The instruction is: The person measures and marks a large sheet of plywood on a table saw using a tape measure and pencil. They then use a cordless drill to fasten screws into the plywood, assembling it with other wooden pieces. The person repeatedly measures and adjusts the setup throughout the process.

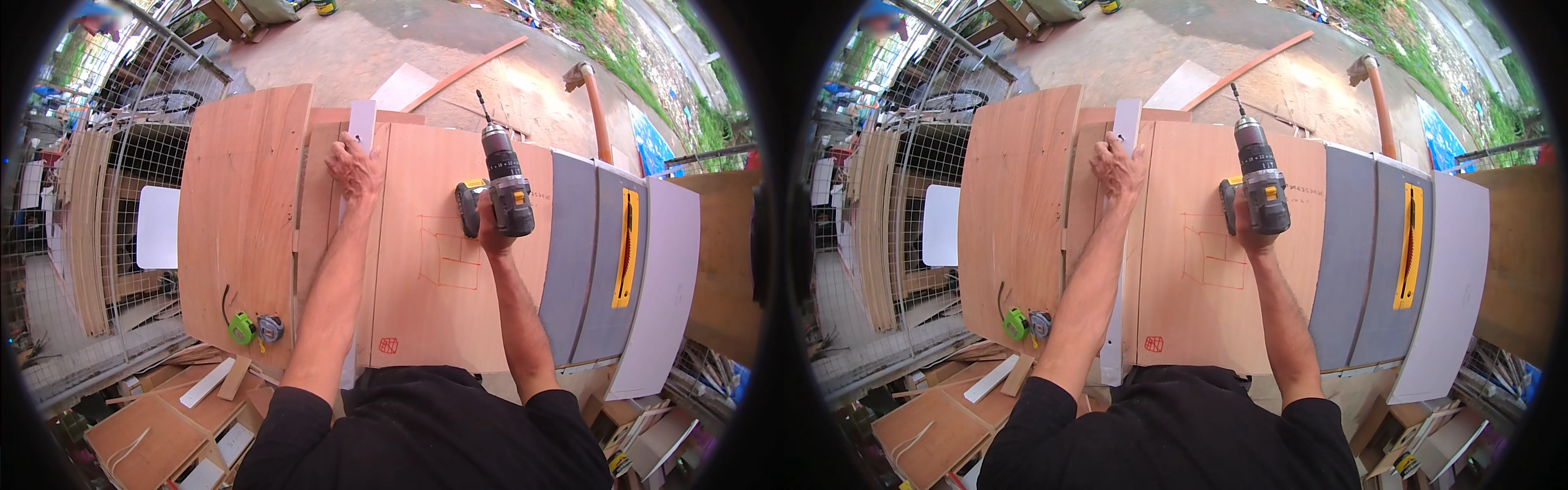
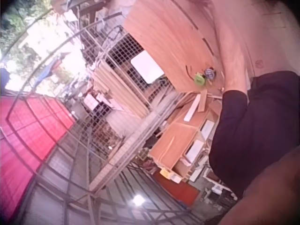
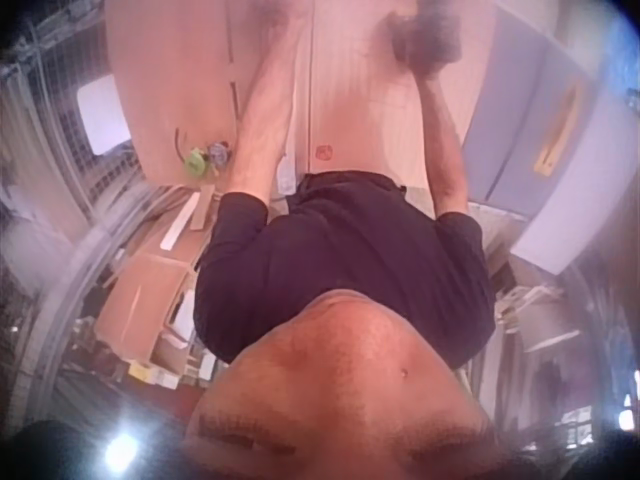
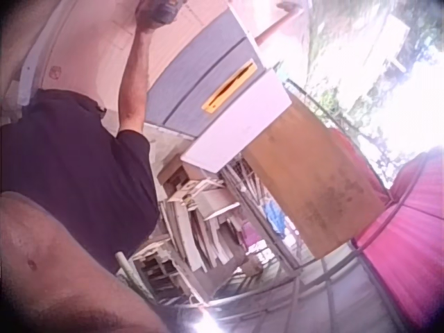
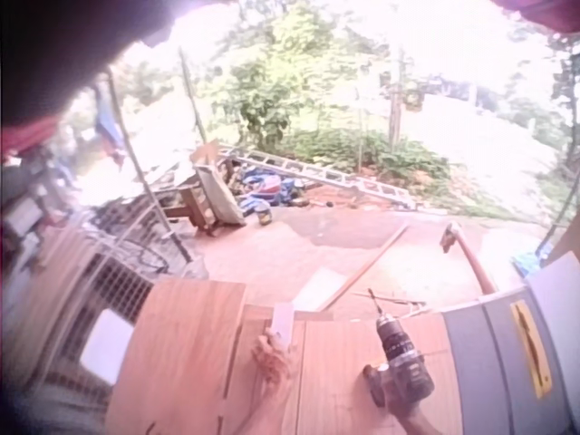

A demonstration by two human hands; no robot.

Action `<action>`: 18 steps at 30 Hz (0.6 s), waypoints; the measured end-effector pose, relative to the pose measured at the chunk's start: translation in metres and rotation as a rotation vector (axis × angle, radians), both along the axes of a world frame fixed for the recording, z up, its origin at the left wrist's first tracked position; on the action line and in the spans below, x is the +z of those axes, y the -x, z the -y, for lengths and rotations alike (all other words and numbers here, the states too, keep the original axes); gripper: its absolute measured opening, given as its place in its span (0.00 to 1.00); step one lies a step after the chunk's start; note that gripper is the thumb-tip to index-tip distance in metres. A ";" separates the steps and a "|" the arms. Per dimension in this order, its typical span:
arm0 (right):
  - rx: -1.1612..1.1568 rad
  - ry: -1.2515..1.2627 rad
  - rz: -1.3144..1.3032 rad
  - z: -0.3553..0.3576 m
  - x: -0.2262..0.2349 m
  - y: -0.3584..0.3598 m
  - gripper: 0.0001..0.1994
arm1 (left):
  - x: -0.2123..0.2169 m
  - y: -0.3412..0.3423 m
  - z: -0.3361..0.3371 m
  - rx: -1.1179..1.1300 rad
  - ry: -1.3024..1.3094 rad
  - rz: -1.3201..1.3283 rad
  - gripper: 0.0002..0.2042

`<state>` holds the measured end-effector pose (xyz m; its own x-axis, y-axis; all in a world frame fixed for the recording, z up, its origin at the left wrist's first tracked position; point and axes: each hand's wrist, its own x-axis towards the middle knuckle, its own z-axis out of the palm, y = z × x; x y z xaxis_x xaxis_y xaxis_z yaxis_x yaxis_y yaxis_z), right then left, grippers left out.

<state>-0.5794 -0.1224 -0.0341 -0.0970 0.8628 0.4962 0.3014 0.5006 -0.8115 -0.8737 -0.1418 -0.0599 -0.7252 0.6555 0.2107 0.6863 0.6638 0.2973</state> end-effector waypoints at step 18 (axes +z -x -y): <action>0.042 0.076 -0.077 0.007 -0.010 -0.006 0.06 | -0.010 -0.002 0.010 -0.034 -0.025 -0.062 0.45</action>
